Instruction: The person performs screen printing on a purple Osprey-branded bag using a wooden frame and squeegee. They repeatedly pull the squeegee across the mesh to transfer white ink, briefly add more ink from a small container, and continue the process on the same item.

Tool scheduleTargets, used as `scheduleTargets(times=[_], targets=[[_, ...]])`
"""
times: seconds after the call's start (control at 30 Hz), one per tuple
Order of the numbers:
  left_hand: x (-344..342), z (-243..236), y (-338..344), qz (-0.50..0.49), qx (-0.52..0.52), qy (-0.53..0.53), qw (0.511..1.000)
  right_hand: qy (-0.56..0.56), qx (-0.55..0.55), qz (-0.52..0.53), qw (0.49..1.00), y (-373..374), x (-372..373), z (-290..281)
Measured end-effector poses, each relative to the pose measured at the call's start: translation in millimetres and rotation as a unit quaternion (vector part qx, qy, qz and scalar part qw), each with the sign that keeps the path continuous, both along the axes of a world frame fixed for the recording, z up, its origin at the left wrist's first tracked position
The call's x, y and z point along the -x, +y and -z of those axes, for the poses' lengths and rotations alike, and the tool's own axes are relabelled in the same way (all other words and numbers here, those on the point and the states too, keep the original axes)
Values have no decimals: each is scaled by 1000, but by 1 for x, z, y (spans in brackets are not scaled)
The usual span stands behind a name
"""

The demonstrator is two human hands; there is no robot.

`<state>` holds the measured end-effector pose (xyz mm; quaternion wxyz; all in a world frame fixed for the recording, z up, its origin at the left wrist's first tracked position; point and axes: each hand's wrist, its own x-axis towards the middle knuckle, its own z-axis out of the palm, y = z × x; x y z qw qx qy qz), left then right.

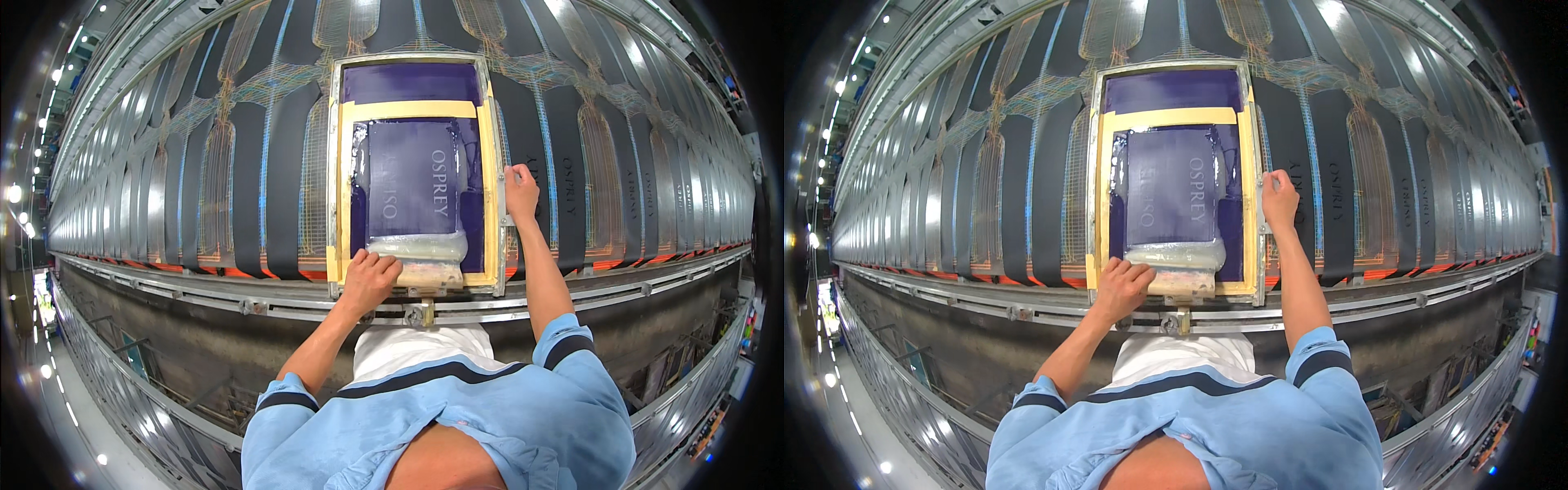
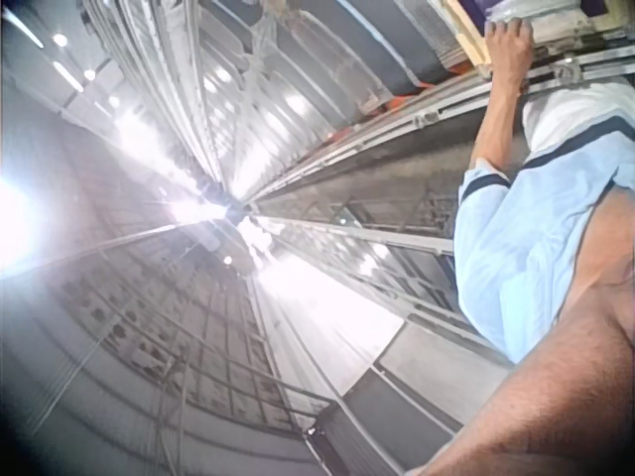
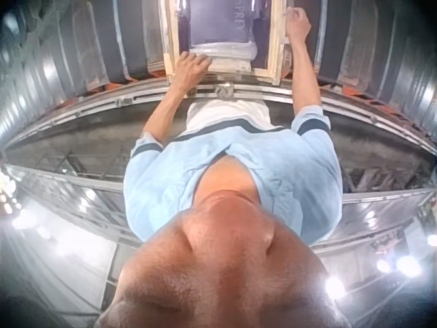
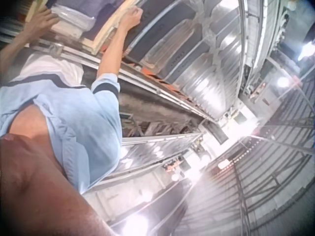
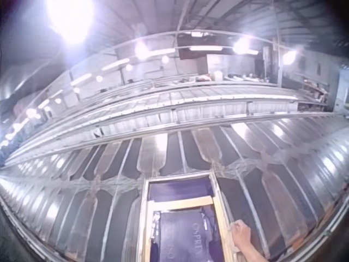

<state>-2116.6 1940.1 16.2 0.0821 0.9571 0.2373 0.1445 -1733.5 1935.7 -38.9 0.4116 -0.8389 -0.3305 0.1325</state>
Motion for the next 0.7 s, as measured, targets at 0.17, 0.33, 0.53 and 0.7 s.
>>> scheduleTargets(times=[0.17,0.33,0.53,0.7], targets=[[-50,5,105,-8,-33,-21,999,-21,164,-17,986,2,-4,-29],[-89,-5,202,-5,-4,-2,1000,-52,89,-196,975,45,-15,-78],[-121,-22,257,-12,52,22,998,-104,24,-460,881,141,1,-101],[-141,-12,288,-43,68,56,995,-166,185,-465,850,190,6,-80]])
